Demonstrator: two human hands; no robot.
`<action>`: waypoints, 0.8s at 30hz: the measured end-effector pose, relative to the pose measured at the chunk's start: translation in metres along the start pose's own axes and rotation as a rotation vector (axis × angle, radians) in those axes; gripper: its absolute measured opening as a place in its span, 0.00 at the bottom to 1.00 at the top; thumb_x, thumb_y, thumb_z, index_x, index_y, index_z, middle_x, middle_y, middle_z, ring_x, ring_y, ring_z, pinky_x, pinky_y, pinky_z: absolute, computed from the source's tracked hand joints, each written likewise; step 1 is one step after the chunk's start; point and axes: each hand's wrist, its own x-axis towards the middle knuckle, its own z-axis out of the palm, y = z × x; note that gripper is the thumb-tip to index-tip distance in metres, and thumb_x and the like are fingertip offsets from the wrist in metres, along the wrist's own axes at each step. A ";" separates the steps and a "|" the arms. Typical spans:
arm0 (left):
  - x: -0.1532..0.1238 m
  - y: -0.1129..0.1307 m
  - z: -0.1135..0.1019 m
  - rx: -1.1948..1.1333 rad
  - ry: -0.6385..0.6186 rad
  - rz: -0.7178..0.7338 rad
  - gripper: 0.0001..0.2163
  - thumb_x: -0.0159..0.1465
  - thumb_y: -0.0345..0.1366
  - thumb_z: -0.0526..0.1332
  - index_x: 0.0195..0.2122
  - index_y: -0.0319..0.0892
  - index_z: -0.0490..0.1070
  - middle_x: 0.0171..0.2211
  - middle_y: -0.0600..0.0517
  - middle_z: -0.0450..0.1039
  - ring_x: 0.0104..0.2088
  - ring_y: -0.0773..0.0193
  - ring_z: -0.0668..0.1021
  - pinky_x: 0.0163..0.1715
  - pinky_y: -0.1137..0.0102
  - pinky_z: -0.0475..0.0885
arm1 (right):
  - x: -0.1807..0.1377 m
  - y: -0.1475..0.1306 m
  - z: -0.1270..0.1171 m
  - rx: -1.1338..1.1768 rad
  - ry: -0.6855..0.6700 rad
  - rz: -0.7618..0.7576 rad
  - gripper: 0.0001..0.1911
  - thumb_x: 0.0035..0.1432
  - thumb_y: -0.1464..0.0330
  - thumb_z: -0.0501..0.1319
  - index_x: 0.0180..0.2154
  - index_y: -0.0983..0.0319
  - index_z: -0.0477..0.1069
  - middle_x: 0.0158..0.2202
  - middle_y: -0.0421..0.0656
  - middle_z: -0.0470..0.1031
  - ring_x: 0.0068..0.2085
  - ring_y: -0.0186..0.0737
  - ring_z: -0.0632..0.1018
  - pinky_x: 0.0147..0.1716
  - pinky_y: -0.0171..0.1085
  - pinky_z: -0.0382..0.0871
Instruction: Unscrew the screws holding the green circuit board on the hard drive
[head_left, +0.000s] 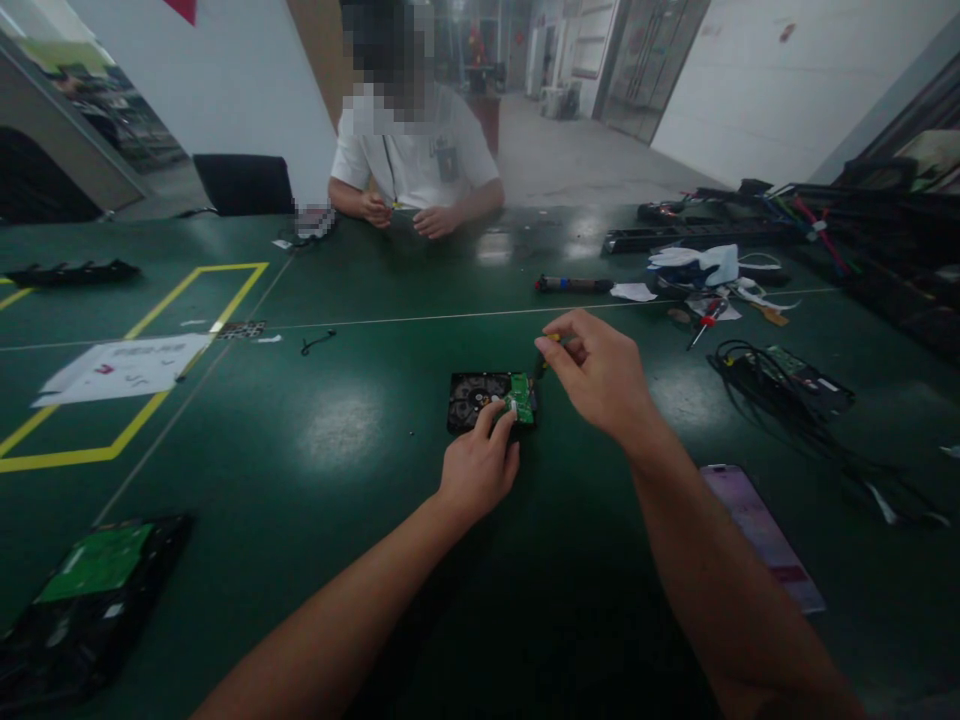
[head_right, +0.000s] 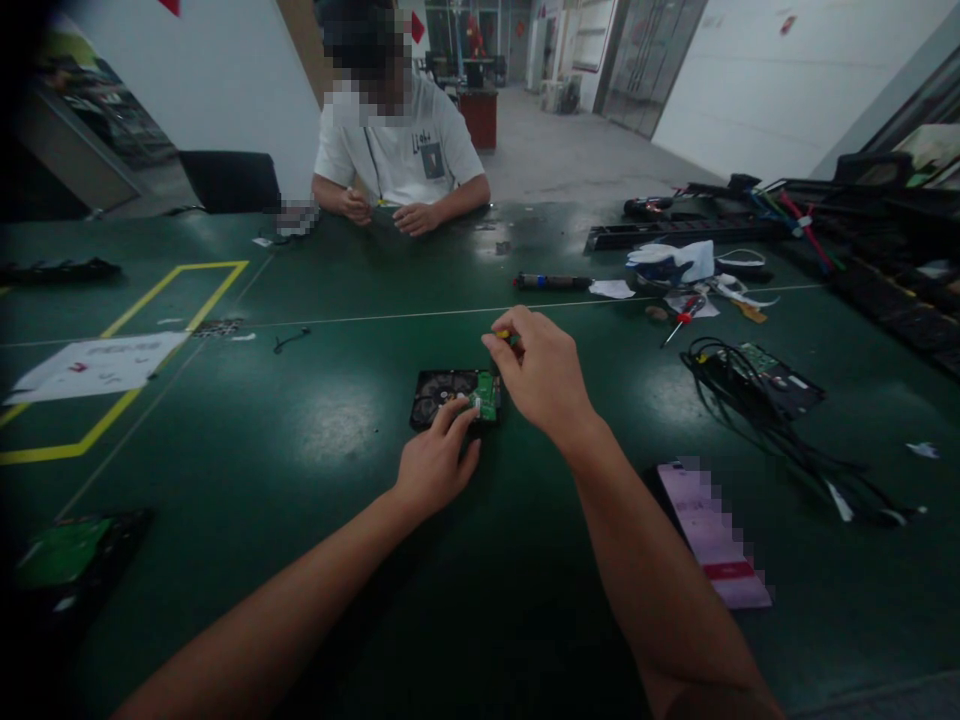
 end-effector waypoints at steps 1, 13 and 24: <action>0.000 0.000 0.000 0.001 0.000 0.000 0.22 0.73 0.41 0.55 0.67 0.47 0.60 0.70 0.45 0.60 0.44 0.57 0.83 0.39 0.63 0.80 | 0.000 0.000 0.000 -0.007 0.004 -0.006 0.06 0.67 0.64 0.61 0.43 0.58 0.74 0.39 0.43 0.80 0.36 0.40 0.78 0.38 0.41 0.69; 0.000 -0.002 0.001 -0.007 0.011 0.011 0.22 0.72 0.40 0.54 0.67 0.47 0.60 0.70 0.46 0.59 0.45 0.56 0.83 0.40 0.61 0.81 | 0.000 0.000 0.012 -0.033 0.087 -0.016 0.05 0.66 0.63 0.62 0.41 0.57 0.71 0.41 0.43 0.77 0.35 0.38 0.77 0.35 0.39 0.70; 0.000 -0.003 0.000 -0.011 0.017 0.004 0.22 0.72 0.40 0.55 0.66 0.47 0.61 0.70 0.45 0.60 0.44 0.58 0.83 0.42 0.62 0.81 | 0.000 0.000 0.019 -0.087 0.015 -0.147 0.11 0.62 0.70 0.60 0.47 0.57 0.69 0.47 0.48 0.76 0.49 0.49 0.78 0.44 0.46 0.75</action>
